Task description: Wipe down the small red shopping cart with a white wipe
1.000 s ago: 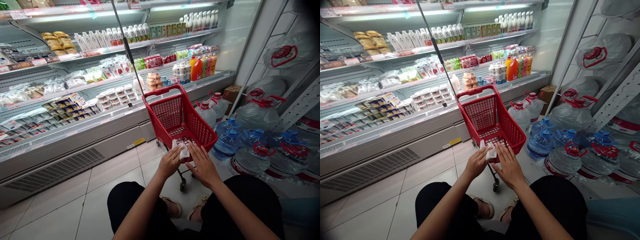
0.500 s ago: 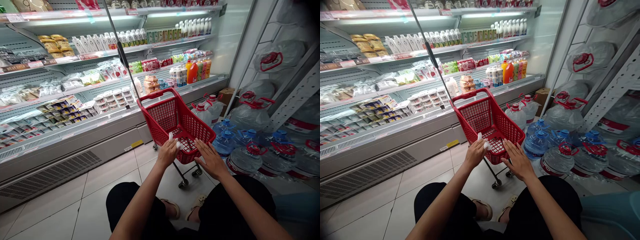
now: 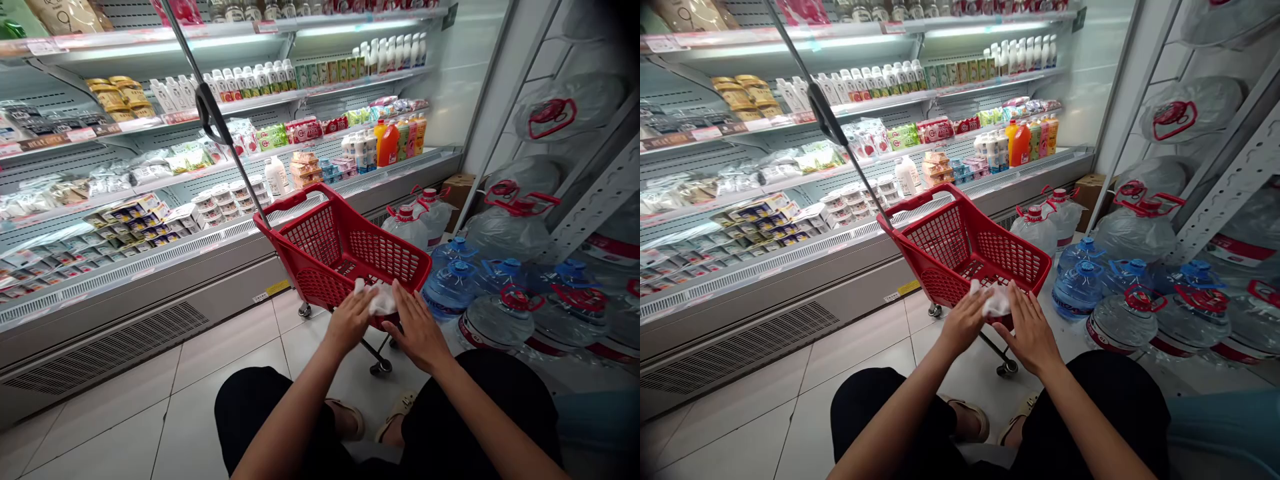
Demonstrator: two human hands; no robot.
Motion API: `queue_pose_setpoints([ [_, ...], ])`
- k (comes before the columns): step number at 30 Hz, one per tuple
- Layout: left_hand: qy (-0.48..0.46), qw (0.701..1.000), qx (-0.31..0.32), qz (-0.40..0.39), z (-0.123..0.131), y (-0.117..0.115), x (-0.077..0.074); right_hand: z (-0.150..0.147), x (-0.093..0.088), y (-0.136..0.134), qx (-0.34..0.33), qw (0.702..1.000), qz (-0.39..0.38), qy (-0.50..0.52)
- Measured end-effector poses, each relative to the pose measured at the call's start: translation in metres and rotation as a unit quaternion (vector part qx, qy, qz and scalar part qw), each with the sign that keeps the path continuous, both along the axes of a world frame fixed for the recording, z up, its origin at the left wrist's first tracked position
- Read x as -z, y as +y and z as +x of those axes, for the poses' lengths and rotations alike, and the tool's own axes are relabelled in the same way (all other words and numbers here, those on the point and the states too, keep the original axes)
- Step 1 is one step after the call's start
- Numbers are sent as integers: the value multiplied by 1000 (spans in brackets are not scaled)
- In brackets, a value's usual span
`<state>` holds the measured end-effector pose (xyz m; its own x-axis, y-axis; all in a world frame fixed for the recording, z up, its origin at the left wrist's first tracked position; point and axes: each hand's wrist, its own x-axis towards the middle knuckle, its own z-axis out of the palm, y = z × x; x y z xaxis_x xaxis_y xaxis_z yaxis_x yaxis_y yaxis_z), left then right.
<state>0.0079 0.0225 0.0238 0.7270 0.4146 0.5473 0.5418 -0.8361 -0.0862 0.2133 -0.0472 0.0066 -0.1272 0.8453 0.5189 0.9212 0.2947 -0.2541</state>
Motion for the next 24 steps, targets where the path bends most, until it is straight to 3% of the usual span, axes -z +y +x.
queue_pose_setpoints([
  [4,-30,995,-91,19,-50,38,-15,12,-3,1,10,1000,-15,-1],
  [7,-40,992,-121,27,-69,48,-22,8,-9,4,33,999,-4,-20],
  [12,4,995,-94,23,-39,25,-14,-23,-18,7,23,998,28,-49],
  [16,47,996,-65,34,-33,23,-13,-20,-18,3,22,997,40,-60],
  [22,9,984,-173,52,-95,61,-47,10,-11,1,21,998,41,-48],
  [24,-3,976,-207,59,-104,66,-56,15,-7,1,15,998,49,-38],
])
